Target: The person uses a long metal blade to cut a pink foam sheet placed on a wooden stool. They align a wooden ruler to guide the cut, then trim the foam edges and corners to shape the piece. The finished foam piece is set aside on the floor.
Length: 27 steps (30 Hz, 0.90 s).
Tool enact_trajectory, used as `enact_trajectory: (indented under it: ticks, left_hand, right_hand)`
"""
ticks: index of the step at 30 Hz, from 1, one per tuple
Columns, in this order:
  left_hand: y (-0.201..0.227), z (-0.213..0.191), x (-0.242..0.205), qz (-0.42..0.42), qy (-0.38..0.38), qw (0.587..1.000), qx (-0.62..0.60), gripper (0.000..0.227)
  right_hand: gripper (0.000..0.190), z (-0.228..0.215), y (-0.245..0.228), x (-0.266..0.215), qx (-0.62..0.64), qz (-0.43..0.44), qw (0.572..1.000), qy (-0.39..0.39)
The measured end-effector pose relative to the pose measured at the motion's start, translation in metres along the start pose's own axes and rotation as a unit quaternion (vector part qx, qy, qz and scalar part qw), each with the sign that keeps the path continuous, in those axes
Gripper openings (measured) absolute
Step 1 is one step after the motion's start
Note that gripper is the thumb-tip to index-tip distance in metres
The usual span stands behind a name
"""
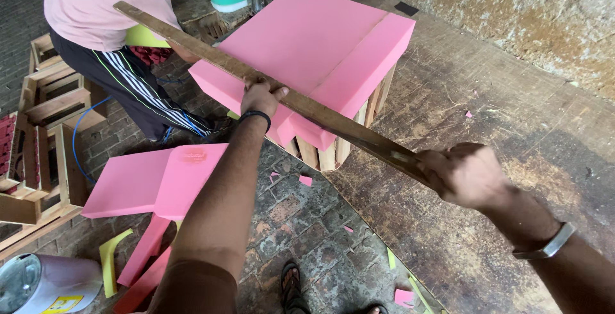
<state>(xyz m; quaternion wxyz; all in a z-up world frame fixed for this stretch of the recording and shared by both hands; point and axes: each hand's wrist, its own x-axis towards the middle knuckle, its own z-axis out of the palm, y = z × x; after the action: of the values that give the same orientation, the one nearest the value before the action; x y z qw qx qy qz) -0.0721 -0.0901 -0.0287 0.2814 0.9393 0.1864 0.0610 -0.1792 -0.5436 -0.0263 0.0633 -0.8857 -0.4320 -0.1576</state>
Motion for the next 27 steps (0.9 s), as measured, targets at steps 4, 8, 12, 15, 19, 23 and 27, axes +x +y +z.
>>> enact_trajectory:
  ticks: [4, 8, 12, 15, 19, 23, 27]
  left_hand:
    - [-0.006, 0.009, -0.001, -0.032, 0.0, 0.999, 0.023, 0.077]
    - [-0.002, 0.006, -0.002, -0.049, 0.007, 0.999, 0.019, 0.075]
    - [-0.004, 0.014, -0.005, -0.029, 0.029, 0.997, 0.06, 0.082]
    - [-0.01, 0.014, -0.001, -0.019, 0.027, 0.997, 0.071, 0.082]
    - [-0.014, 0.018, 0.001, -0.023, 0.03, 0.998, 0.051, 0.081]
    - [-0.007, 0.022, -0.005, -0.021, 0.027, 0.996, 0.077, 0.083]
    - [0.025, 0.042, -0.017, 0.021, 0.049, 0.997, 0.051, 0.085]
  right_hand:
    - [0.022, 0.0, 0.008, -0.02, 0.029, -0.026, 0.984, 0.173]
    - [0.024, 0.0, -0.015, -0.005, 0.131, 0.196, 0.966, 0.102]
    - [0.029, 0.007, -0.041, 0.038, 0.217, 0.34, 0.915, -0.01]
    - [0.032, 0.01, -0.052, 0.075, 0.21, 0.361, 0.907, -0.058]
    - [0.041, 0.007, -0.055, 0.097, 0.23, 0.455, 0.836, -0.205]
    - [0.044, 0.002, -0.053, 0.091, 0.257, 0.416, 0.862, -0.133]
    - [0.043, -0.005, -0.036, 0.06, 0.269, 0.528, 0.789, -0.161]
